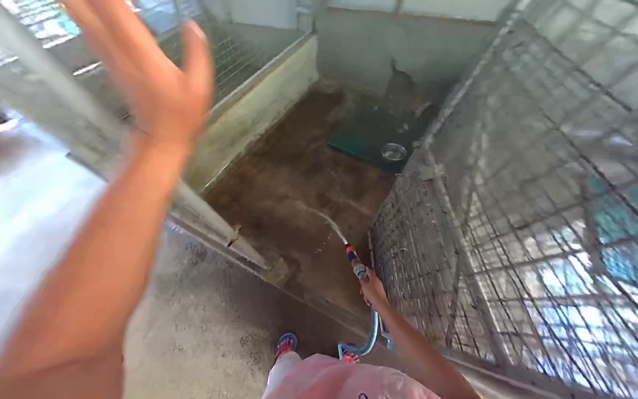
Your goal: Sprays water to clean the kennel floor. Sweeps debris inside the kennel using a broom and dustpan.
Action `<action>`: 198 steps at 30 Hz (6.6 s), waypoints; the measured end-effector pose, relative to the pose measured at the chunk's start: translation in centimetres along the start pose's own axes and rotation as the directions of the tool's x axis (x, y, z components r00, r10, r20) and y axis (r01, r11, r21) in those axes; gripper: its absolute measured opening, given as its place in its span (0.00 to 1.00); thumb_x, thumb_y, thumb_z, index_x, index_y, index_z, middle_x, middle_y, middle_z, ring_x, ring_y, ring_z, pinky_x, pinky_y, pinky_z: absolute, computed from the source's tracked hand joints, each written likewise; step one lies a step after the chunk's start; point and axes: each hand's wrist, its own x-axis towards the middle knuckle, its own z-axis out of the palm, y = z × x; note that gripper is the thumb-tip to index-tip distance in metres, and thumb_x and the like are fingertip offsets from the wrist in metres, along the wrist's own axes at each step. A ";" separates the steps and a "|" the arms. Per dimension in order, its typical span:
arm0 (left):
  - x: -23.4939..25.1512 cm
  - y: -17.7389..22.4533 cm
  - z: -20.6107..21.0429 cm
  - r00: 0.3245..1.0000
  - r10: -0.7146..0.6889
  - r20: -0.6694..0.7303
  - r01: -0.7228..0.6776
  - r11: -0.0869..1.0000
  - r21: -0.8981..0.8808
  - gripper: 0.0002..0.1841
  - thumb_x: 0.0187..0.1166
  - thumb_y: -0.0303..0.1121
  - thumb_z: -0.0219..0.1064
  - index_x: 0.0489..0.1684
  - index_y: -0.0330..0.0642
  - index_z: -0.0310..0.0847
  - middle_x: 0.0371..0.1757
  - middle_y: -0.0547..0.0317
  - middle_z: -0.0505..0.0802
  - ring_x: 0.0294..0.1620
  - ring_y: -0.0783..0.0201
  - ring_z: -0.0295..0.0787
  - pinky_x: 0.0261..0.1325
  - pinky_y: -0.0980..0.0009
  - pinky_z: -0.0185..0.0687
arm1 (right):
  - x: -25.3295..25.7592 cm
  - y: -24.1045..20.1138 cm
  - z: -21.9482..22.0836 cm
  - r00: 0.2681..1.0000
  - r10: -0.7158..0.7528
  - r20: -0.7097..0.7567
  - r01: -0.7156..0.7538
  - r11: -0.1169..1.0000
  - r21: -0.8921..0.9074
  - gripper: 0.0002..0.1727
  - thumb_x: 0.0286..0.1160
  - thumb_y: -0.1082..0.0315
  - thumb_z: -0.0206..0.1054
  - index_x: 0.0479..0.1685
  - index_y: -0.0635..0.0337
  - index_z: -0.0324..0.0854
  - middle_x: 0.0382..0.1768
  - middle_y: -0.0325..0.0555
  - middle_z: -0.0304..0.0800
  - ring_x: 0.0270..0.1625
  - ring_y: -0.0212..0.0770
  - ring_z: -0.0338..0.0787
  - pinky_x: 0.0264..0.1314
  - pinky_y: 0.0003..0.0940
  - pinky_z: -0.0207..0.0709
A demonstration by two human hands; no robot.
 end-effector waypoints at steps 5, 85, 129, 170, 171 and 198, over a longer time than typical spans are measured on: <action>-8.7 16.4 15.6 0.816 0.324 0.478 0.183 0.640 -0.746 0.38 0.73 0.30 0.74 0.86 0.33 0.64 0.87 0.30 0.67 0.91 0.38 0.57 0.91 0.47 0.54 | -5.0 2.6 1.1 0.989 0.117 -0.087 -0.088 0.955 0.284 0.32 0.95 0.59 0.50 0.96 0.48 0.47 0.43 0.58 0.85 0.26 0.43 0.81 0.31 0.39 0.79; -39.5 -0.9 5.3 0.265 -0.023 0.964 0.803 0.559 -0.207 0.28 0.98 0.44 0.34 0.78 0.29 0.66 0.52 0.41 0.82 0.44 0.57 0.81 0.54 0.61 0.79 | -38.4 21.2 22.7 0.542 0.702 -0.461 0.227 0.406 0.885 0.31 0.96 0.62 0.50 0.94 0.53 0.50 0.25 0.47 0.79 0.10 0.32 0.68 0.13 0.28 0.65; -36.7 -5.7 4.0 0.054 0.246 0.968 0.706 0.676 -0.211 0.27 0.98 0.41 0.38 0.80 0.25 0.62 0.62 0.27 0.85 0.60 0.40 0.87 0.67 0.49 0.79 | -30.0 5.9 30.1 0.769 0.430 -0.474 0.132 0.618 0.775 0.31 0.94 0.67 0.53 0.94 0.53 0.52 0.20 0.45 0.76 0.08 0.30 0.65 0.08 0.26 0.60; -59.1 -4.5 -19.8 -0.151 0.745 0.650 0.823 0.459 -0.335 0.19 0.94 0.32 0.46 0.69 0.24 0.74 0.55 0.40 0.88 0.56 0.58 0.85 0.67 0.62 0.78 | -33.2 0.5 31.4 0.966 0.130 -0.223 0.185 0.253 0.950 0.25 0.90 0.73 0.56 0.83 0.58 0.59 0.35 0.49 0.81 0.20 0.37 0.83 0.22 0.30 0.81; -59.1 -4.6 -20.1 -0.159 0.750 0.642 0.818 0.464 -0.340 0.19 0.94 0.32 0.46 0.68 0.24 0.73 0.54 0.39 0.88 0.55 0.57 0.85 0.66 0.61 0.78 | -33.2 0.6 31.2 0.967 0.127 -0.222 0.188 0.234 0.954 0.22 0.89 0.73 0.56 0.79 0.60 0.61 0.35 0.50 0.82 0.21 0.38 0.84 0.24 0.31 0.83; -58.3 7.1 -16.4 -0.174 0.868 0.465 0.670 0.451 -0.590 0.28 0.91 0.29 0.54 0.87 0.24 0.56 0.79 0.27 0.76 0.81 0.43 0.75 0.85 0.56 0.67 | -39.0 8.9 18.7 0.676 0.423 -0.604 0.659 0.020 0.752 0.16 0.87 0.78 0.55 0.70 0.69 0.69 0.36 0.50 0.85 0.16 0.31 0.76 0.15 0.22 0.71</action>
